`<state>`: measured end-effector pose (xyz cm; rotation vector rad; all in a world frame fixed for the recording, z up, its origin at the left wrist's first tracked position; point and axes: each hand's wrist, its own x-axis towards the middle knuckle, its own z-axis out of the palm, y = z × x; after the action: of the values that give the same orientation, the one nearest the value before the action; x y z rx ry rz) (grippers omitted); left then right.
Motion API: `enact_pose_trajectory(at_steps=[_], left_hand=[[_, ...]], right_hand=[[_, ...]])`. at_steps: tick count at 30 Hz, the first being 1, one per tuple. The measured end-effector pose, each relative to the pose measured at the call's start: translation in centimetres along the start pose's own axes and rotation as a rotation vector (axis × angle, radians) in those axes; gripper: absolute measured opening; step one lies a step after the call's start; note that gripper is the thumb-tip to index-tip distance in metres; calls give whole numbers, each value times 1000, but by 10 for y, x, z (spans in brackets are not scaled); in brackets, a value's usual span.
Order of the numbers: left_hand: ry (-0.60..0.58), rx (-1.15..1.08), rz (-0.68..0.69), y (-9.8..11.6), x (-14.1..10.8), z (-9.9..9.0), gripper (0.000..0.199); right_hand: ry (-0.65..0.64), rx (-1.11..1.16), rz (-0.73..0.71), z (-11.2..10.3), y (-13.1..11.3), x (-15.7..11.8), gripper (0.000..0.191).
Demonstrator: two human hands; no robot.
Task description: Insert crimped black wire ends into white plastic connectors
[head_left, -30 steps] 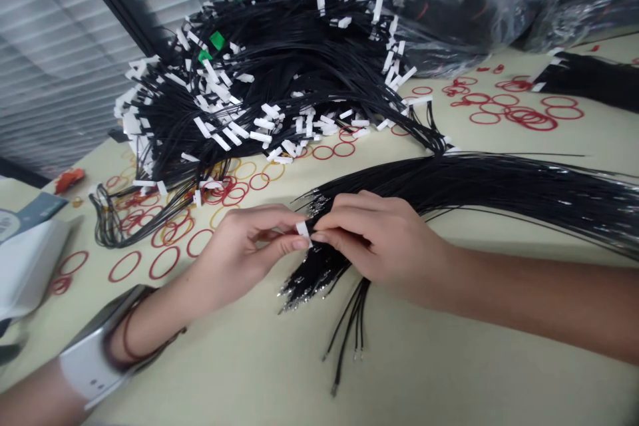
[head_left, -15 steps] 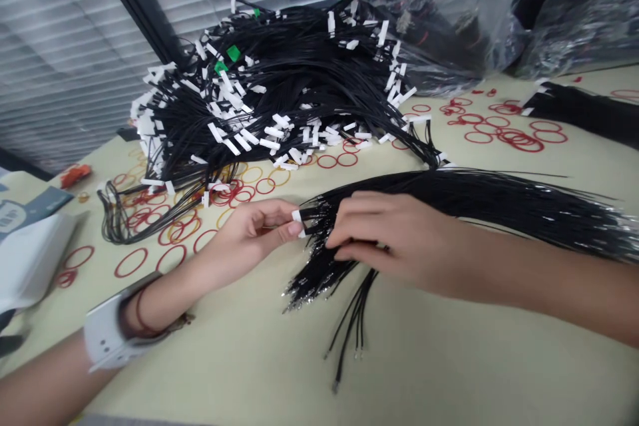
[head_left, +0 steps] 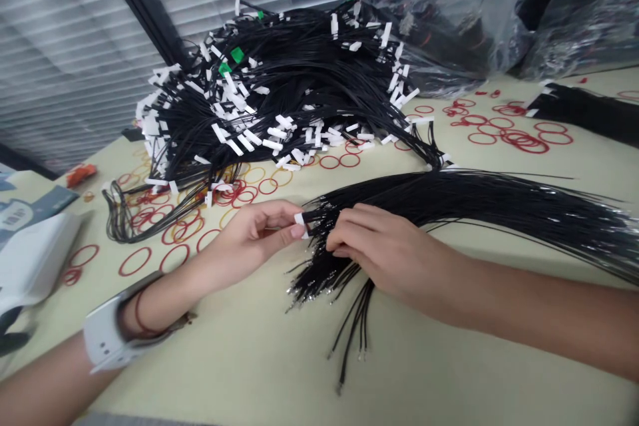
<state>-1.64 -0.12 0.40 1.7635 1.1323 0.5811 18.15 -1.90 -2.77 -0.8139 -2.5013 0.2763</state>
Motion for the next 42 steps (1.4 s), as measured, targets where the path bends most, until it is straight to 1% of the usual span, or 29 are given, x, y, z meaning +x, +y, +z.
enact_pose_trajectory(at_steps=[2,6,12,15,21,24,28,31,36,42], left_hand=[[5,3,-8,0,0,0,6],[10,17,-10,1,0,1,6],[20,58,-1,1,0,2,6],[7,33,-9,0,0,2,7],[5,-28,-36,1,0,1,6],[5,-73,-66,1,1,0,5],[24,-132,-81,1,2,-1,4],[24,-140,-86,-1,3,-2,6],[5,-172,-78,-3,3,-3,8],[-1,-182,-82,-2,2,-1,10]], right_hand=[[48,68,34,1,0,1,18],[83,109,92,0,-3,2,17],[132,118,104,3,-4,3,19],[148,95,99,4,-3,3,18],[134,83,94,3,-2,6,17],[177,96,122,1,0,5,17],[259,141,219,0,3,1,10],[259,146,265,0,5,0,9],[273,111,290,1,6,1,9],[256,119,303,2,6,1,10]])
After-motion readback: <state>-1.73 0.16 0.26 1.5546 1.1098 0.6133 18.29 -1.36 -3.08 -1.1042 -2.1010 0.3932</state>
